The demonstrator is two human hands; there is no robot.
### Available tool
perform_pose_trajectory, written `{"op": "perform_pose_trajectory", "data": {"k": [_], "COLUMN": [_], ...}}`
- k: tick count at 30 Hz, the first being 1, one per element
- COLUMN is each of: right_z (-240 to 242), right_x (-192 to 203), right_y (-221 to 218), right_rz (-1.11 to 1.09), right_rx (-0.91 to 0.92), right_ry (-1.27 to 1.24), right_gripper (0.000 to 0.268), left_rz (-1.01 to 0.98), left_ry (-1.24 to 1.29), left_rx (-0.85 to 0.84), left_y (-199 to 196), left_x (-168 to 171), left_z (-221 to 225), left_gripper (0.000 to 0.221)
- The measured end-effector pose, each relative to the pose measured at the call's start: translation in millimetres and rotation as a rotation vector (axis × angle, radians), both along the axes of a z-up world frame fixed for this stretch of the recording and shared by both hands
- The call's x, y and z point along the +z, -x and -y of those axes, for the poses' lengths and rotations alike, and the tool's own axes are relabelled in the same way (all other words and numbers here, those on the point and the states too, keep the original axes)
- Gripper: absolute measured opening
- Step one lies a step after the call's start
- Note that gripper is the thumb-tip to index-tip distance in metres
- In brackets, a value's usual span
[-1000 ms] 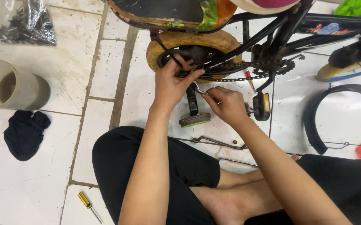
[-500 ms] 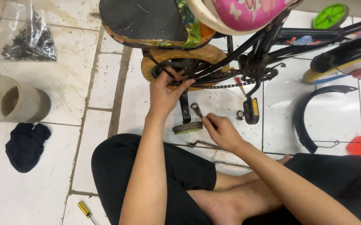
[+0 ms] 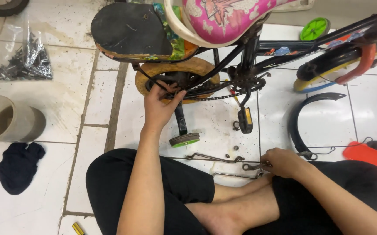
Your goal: Adjusting and tightening the rear wheel and training wheels of a small bicycle using a wrench.
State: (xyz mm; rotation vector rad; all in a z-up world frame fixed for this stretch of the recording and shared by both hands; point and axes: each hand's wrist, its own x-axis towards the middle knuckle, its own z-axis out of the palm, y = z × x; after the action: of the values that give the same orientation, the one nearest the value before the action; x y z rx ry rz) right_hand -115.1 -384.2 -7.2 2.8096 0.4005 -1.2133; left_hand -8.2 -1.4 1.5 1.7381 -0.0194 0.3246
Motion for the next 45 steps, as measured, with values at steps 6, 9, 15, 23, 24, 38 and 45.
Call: {"op": "perform_pose_trajectory", "data": {"k": [6,9,15,23,24,38,45], "right_z": [17,11,8,5,3,-17,-26], "right_x": [-35,-35,7,86,94,66,61], "right_y": [0,-1,-13,-72,-84,-203,-228], "right_rz": [-0.045,-0.087,-0.067,0.417,0.33,0.33,0.567], "right_rx": [-0.036,-0.057,-0.15,-0.725,-0.918,-1.064,-1.23], "right_ry": [0.045,0.047,-0.146,-0.738,-0.89,-2.138,-2.196], "right_gripper": [0.021,0.023,0.029,0.049,0.06,0.051,0.064], "left_rz": [0.047,0.046,0.055,0.081,0.114,0.102,0.171], "left_ry": [-0.01,-0.02,-0.035,-0.04,-0.087,-0.069,-0.082], "left_rx": [0.013,0.016,0.002,0.005,0.007,-0.02,-0.031], "left_y": [-2,0,-3,-2,-1,-3,-12], "left_x": [-3,-3,-2,4,6,7,7], "left_z": [0,0,2,2,3,2,-1], "left_gripper": [0.036,0.037,0.036,0.035,0.034,0.038,0.038]}}
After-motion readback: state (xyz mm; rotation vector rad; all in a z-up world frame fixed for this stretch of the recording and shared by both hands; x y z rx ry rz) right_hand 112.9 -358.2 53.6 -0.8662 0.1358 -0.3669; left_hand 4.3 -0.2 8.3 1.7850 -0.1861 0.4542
